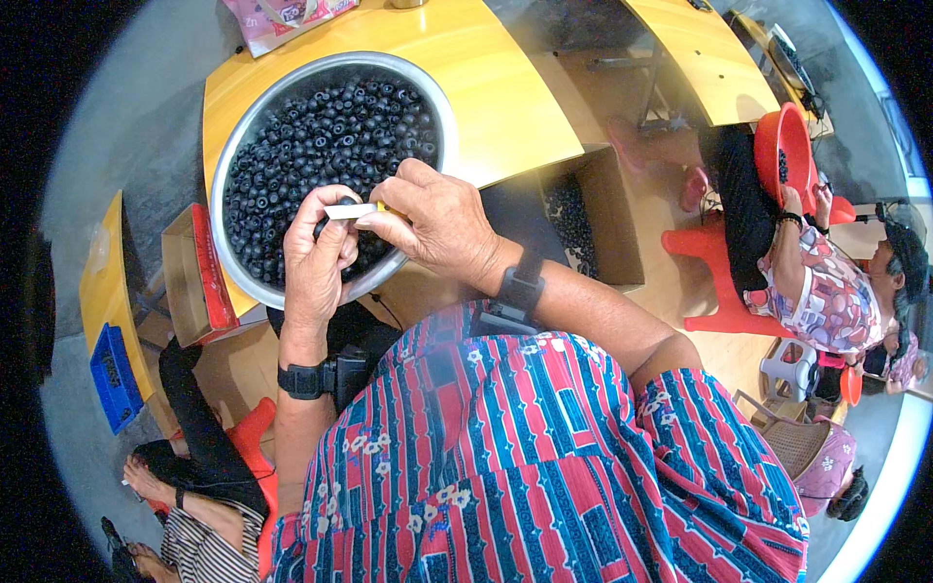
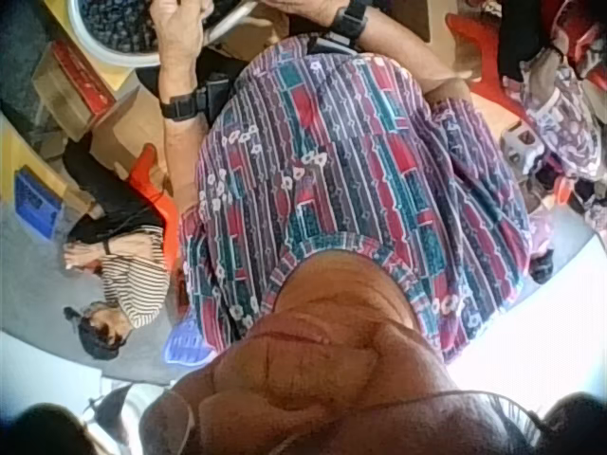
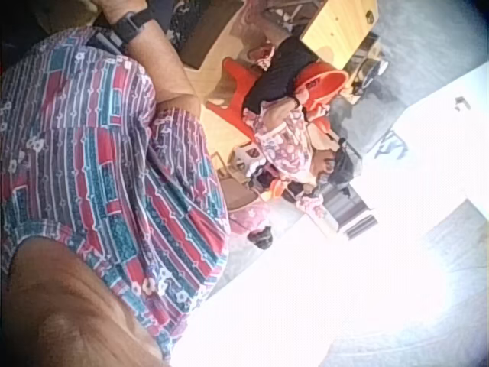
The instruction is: Using a utility knife to trim flash or excess material from small black round molded parts.
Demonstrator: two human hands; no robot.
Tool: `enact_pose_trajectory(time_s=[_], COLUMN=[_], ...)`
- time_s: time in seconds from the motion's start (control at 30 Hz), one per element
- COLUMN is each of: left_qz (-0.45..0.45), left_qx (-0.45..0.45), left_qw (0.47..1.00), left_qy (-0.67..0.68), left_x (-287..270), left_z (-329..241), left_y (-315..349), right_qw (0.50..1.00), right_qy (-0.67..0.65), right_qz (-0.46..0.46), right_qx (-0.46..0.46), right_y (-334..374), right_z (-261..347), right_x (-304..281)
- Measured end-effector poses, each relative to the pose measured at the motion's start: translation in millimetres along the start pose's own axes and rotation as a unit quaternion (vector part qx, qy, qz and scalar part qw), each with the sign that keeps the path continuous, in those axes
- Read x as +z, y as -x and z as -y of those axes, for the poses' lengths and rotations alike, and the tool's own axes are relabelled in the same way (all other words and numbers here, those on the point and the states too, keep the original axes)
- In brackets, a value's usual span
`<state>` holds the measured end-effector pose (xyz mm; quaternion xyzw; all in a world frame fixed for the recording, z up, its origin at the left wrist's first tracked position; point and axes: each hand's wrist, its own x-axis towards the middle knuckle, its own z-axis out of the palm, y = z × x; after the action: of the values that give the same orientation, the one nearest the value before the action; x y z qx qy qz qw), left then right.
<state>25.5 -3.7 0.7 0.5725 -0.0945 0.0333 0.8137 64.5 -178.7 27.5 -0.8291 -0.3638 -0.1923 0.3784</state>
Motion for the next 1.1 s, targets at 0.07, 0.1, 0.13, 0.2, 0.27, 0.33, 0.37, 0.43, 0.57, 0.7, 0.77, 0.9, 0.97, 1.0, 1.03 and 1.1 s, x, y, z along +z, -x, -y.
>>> enact_pose_trajectory(time_s=[0.07,0.1,0.13,0.2,0.27,0.33,0.37,0.43,0.57,0.7,0.77,0.9,0.97,1.0,1.03,1.1], left_qz=[0.004,0.004,0.006,0.008,0.000,0.001,0.001,0.004,-0.008,-0.001,-0.001,-0.007,-0.014,-0.015,-0.009,-0.004], left_qx=[-0.001,-0.001,0.000,0.001,0.000,-0.001,-0.001,0.001,-0.007,-0.013,-0.016,-0.016,-0.013,-0.013,-0.011,-0.009], left_qw=[1.000,1.000,1.000,1.000,1.000,1.000,1.000,1.000,1.000,1.000,1.000,1.000,0.999,0.999,0.999,1.000], left_qy=[0.007,0.007,0.008,0.009,0.009,0.011,0.013,0.014,0.018,0.011,0.021,0.024,0.032,0.031,0.031,0.030], left_x=[-0.9,-0.8,-0.5,0.1,0.6,0.2,-0.3,-1.0,-1.3,-1.7,-2.0,-2.4,1.3,0.7,-0.3,-2.2], left_z=[0.4,0.1,-0.7,-1.2,-1.2,-0.9,-0.6,0.4,1.7,-0.3,1.0,0.3,-1.2,-1.4,-1.2,-0.3], left_y=[-0.2,-0.1,-0.1,0.1,0.4,-0.3,-0.6,-1.0,1.2,0.1,-0.4,-0.9,-2.6,-2.1,-1.6,-1.0], right_qw=[1.000,1.000,1.000,1.000,1.000,1.000,1.000,1.000,1.000,0.992,0.987,0.991,0.998,0.998,0.998,0.998], right_qy=[0.002,0.001,0.001,-0.001,-0.002,-0.004,-0.004,-0.002,-0.004,-0.081,-0.127,-0.111,-0.063,-0.059,-0.060,-0.049], right_qz=[0.001,0.000,-0.001,-0.001,-0.002,-0.007,-0.007,-0.001,-0.008,-0.053,-0.073,-0.042,-0.013,-0.005,-0.005,0.006], right_qx=[0.002,0.002,0.002,0.004,0.007,0.003,0.003,0.009,0.018,0.077,0.073,0.060,0.029,0.036,0.035,0.028], right_y=[0.2,-0.1,-0.2,-0.1,-0.3,-1.2,-1.1,-0.7,-3.5,-8.7,-8.3,-5.3,-2.0,-0.9,-1.3,-2.1], right_z=[-0.2,0.0,0.1,-0.2,0.1,1.6,1.5,0.3,-2.9,-5.1,-7.3,-4.7,-5.1,-2.6,-1.1,0.9], right_x=[0.4,0.2,0.0,0.6,0.6,0.0,0.1,0.3,2.7,5.5,6.3,1.7,-0.6,-1.1,-1.1,-1.3])
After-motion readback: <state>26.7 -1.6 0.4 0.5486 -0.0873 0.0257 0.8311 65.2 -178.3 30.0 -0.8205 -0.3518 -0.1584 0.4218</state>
